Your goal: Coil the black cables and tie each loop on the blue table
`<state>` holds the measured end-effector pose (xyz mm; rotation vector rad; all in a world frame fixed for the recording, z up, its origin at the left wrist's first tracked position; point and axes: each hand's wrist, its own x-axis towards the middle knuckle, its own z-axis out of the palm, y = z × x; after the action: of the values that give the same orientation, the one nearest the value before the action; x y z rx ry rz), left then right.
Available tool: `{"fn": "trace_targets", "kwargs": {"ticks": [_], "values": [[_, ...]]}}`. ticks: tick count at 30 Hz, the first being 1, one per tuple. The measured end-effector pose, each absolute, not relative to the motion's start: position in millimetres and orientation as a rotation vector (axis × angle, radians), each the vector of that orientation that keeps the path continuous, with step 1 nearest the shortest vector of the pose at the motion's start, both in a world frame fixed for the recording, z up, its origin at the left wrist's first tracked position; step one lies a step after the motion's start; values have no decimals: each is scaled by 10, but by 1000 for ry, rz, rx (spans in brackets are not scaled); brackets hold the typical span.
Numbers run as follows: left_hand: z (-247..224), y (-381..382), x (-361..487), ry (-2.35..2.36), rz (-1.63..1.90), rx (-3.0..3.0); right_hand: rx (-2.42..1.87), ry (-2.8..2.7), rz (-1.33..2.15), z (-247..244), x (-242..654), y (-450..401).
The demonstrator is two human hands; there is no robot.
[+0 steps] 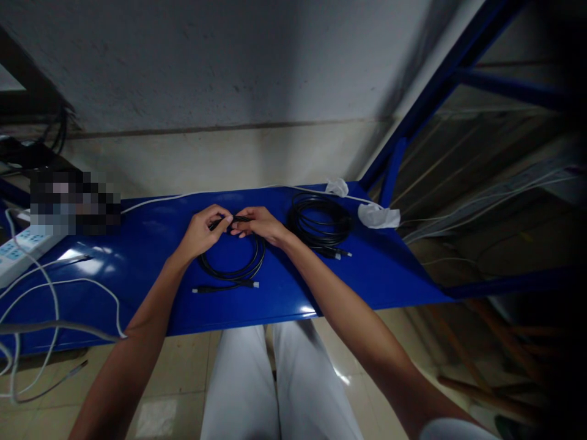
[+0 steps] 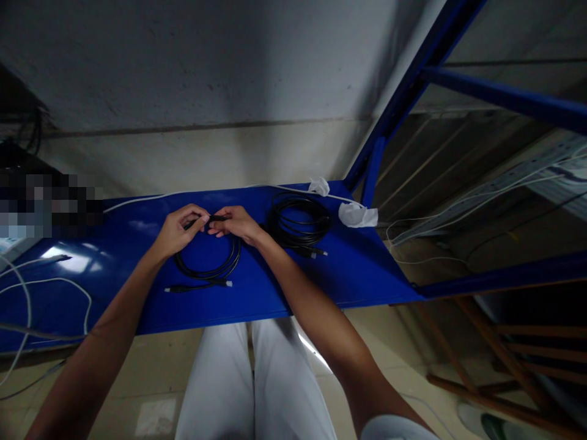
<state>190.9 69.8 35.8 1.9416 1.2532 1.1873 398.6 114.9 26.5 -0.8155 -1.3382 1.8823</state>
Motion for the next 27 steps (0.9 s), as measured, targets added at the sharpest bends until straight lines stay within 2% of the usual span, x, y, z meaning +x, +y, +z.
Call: {"fn": "trace_targets", "kwargs": {"ticks": [7,15,27], "values": [[324,730,1866,1284,1213,1874,-752,-1164,2123,341,4029,1185],[362,715,1899,1297,1246,1840,-735,-1006,2202,374,4037,1206],[394,700,1933,1285,1262,1883,-785,-1002,2082,303,4008,1241]]}}
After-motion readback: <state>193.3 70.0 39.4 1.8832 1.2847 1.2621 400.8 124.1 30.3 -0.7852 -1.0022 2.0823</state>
